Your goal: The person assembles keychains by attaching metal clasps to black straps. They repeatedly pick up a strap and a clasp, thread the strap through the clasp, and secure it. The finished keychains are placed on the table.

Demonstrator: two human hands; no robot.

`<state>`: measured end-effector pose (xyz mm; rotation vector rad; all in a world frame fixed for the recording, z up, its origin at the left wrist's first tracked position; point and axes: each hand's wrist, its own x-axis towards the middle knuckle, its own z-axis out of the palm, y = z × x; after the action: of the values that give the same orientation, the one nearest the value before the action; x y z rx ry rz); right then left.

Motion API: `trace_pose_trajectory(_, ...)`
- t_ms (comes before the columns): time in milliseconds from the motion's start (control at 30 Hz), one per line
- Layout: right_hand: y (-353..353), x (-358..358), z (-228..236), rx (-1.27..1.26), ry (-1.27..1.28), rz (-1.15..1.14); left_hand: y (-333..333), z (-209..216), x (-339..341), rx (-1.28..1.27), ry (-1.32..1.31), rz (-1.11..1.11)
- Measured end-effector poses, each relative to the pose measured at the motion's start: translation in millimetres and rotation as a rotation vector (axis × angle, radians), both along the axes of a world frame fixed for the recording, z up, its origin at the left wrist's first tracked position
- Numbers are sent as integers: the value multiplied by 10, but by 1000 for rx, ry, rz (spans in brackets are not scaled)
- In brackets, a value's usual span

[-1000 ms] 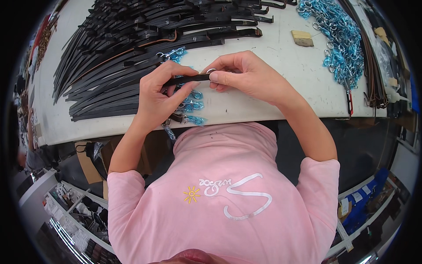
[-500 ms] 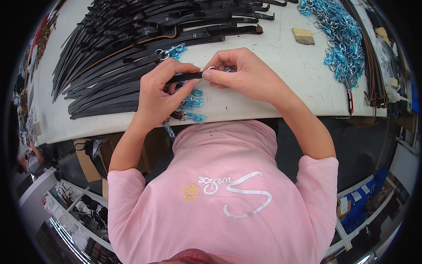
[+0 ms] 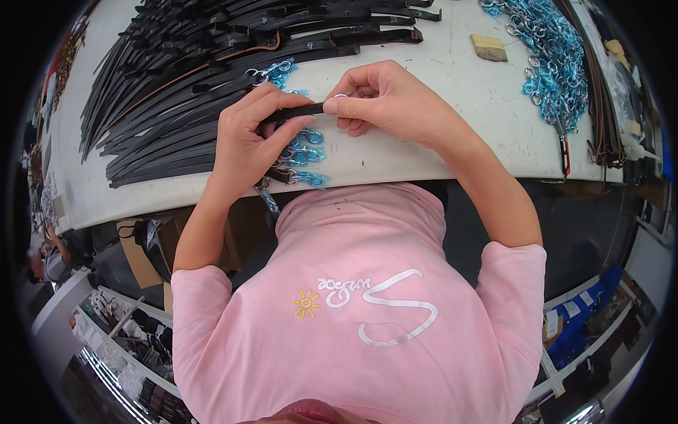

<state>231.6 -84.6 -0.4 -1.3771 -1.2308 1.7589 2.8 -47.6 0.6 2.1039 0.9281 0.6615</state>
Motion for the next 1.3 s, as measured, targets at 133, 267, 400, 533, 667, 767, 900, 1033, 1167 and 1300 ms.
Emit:
trace_pose_trajectory(133,-2,6,-3,0,16,1,4,-25,2,-5,-19,-1)
trace_pose_trajectory(267,0,11,-5,1,23,5,8,-41,-2,2,-29,1)
trace_pose_trajectory(400,-9,0,0,4,26,-1,7,-38,3,3,-26,3)
trace_pose_trajectory(533,-11,3,-5,9,22,7,4,-55,1,3,-27,4)
trace_pose_trajectory(667,-16,-3,-3,15,10,6,1,-47,-1,7,-23,3)
trace_pose_trajectory(767,-22,-18,-6,19,-6,-2,-1,-41,-6,4,-11,-9)
trace_pose_trajectory(900,-36,-33,1,13,-10,-15,24,47,-2,-143,32,-34)
trace_pose_trajectory(1033,-41,-34,13,21,-8,-16,174,87,-9,-355,37,-170)
trace_pose_trajectory(1167,-51,-33,5,14,-20,-13,287,127,25,-584,49,-269)
trace_pose_trajectory(1300,-51,-25,-1,16,-22,-9,308,197,72,-722,94,-247)
